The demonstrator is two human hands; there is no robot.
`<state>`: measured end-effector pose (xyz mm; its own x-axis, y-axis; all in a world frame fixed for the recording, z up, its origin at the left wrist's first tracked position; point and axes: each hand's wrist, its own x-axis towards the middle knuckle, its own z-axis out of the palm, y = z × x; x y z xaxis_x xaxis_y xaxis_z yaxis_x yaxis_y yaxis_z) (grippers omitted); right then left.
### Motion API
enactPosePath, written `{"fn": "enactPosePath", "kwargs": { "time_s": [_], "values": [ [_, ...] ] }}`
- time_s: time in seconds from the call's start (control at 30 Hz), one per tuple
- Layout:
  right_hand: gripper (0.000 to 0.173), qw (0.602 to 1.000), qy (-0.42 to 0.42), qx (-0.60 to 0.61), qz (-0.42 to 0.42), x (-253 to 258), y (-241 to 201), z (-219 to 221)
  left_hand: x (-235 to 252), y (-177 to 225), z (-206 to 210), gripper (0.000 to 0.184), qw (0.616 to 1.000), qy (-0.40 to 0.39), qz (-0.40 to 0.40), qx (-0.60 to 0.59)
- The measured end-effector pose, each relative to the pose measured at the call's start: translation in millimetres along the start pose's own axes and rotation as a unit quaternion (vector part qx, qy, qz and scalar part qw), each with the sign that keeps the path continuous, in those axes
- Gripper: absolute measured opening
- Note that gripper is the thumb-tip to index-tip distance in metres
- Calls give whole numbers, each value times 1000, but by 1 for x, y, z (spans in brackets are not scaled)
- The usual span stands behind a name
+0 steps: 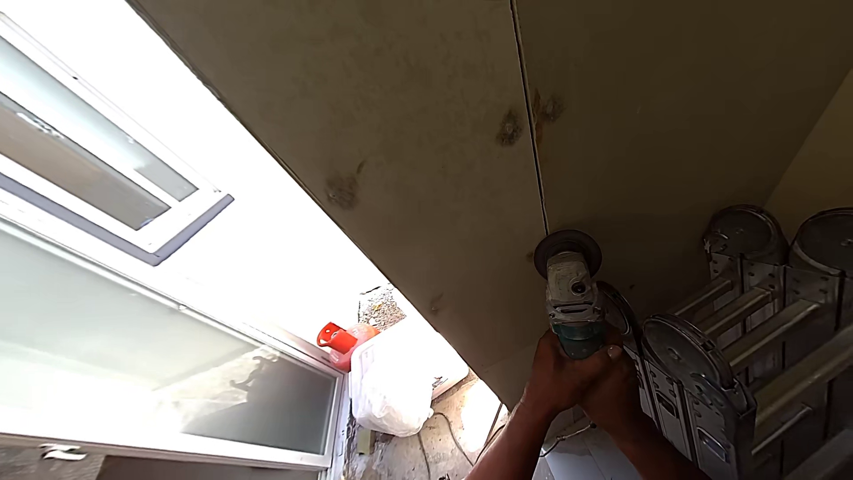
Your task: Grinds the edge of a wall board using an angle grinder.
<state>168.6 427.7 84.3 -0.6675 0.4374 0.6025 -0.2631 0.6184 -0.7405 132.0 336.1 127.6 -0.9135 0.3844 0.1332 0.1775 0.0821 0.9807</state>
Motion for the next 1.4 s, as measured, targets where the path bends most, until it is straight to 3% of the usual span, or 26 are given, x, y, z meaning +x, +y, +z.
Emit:
{"fn": "enactPosePath", "kwargs": {
  "time_s": [0.3, 0.53, 0.7, 0.83, 1.0, 1.4],
  "values": [
    [75, 1000, -6, -7, 16, -4, 0, 1, -2, -1, -1, 46, 1000, -7, -7, 0],
    [80, 995, 65, 75, -6, -27, 6, -6, -18, 9, 8, 63, 997, -44, 28, 52],
    [85, 997, 14, 76, 9, -29, -5, -10, -32, 5, 4, 62, 998, -4, 41, 41],
    [75, 997, -43, 46, -42, -34, -24, -5, -52, 0, -13, 60, 997, 48, 56, 18],
    [76, 988, -120, 52, -85, -36, -35, 15, -69, -13, -40, 54, 991, 118, 67, -22],
    [84, 986, -132, 12, -99, -44, -53, 32, -75, -16, -67, 54, 990, 110, 67, -60]
  ]
}}
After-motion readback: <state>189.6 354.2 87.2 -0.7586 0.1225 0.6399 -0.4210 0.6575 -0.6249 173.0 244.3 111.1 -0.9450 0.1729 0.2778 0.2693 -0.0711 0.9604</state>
